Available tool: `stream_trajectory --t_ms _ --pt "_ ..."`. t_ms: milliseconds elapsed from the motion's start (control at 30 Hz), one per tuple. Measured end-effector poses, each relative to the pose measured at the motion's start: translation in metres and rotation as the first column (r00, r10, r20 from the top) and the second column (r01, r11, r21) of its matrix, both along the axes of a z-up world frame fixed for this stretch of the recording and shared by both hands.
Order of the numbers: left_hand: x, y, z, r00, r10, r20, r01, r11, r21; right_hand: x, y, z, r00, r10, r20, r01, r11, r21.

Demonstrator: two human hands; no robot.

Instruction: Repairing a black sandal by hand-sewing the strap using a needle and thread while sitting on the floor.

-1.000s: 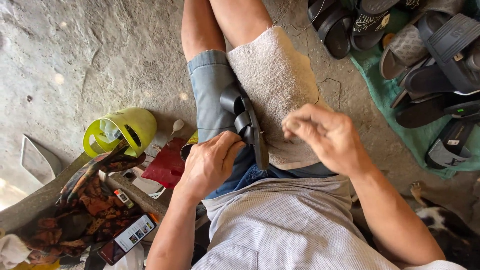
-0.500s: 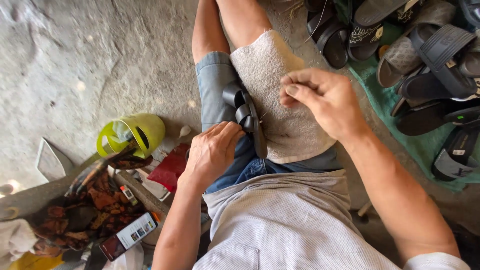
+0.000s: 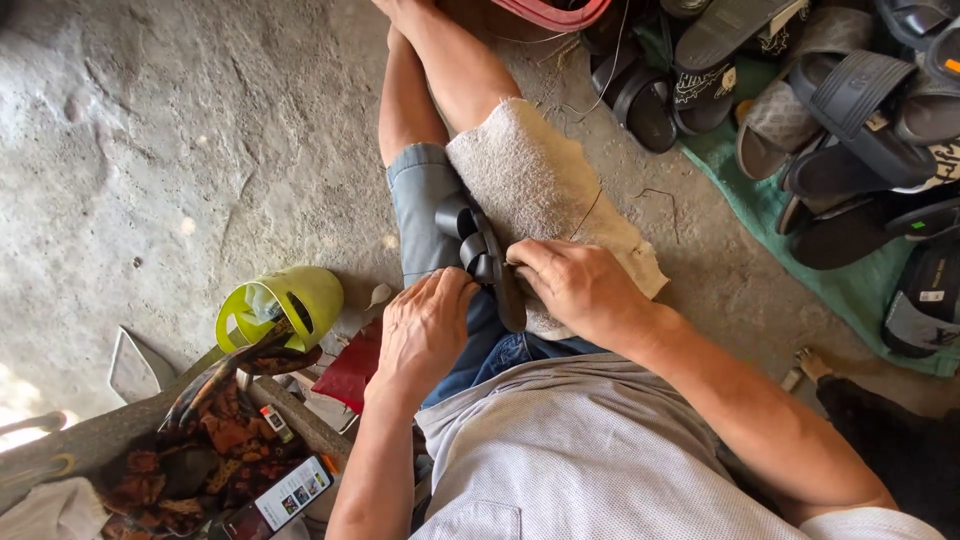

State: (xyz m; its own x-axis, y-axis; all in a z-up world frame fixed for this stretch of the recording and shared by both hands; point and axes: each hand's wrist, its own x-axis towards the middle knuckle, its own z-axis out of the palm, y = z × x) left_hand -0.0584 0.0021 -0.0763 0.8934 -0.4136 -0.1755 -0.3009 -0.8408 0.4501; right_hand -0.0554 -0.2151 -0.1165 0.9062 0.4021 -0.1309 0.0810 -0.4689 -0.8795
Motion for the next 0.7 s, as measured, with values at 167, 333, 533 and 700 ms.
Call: stream_trajectory --t_ms 167,333,533,700 --pt "-0.004 0.001 -0.003 1.000 0.006 0.004 -0.006 1.000 0.003 -0.012 0.005 -0.013 0.994 0.092 0.063 -0.083 0.988 -0.132" --pt "-0.003 0.002 0.001 0.998 0.018 -0.052 -0.021 0.999 -0.046 -0.026 0.002 -0.006 0.992 0.042 0.119 -0.029 0.994 -0.107" --pt "-0.023 0.027 -0.020 0.997 0.070 0.014 -0.071 0.997 0.027 -0.010 0.003 0.029 0.989 -0.057 0.140 0.058 0.998 -0.001" --pt "-0.050 0.047 -0.031 0.978 0.200 0.067 -0.207 0.969 0.134 -0.012 0.021 0.024 0.984 -0.046 0.173 0.041 0.999 0.031"
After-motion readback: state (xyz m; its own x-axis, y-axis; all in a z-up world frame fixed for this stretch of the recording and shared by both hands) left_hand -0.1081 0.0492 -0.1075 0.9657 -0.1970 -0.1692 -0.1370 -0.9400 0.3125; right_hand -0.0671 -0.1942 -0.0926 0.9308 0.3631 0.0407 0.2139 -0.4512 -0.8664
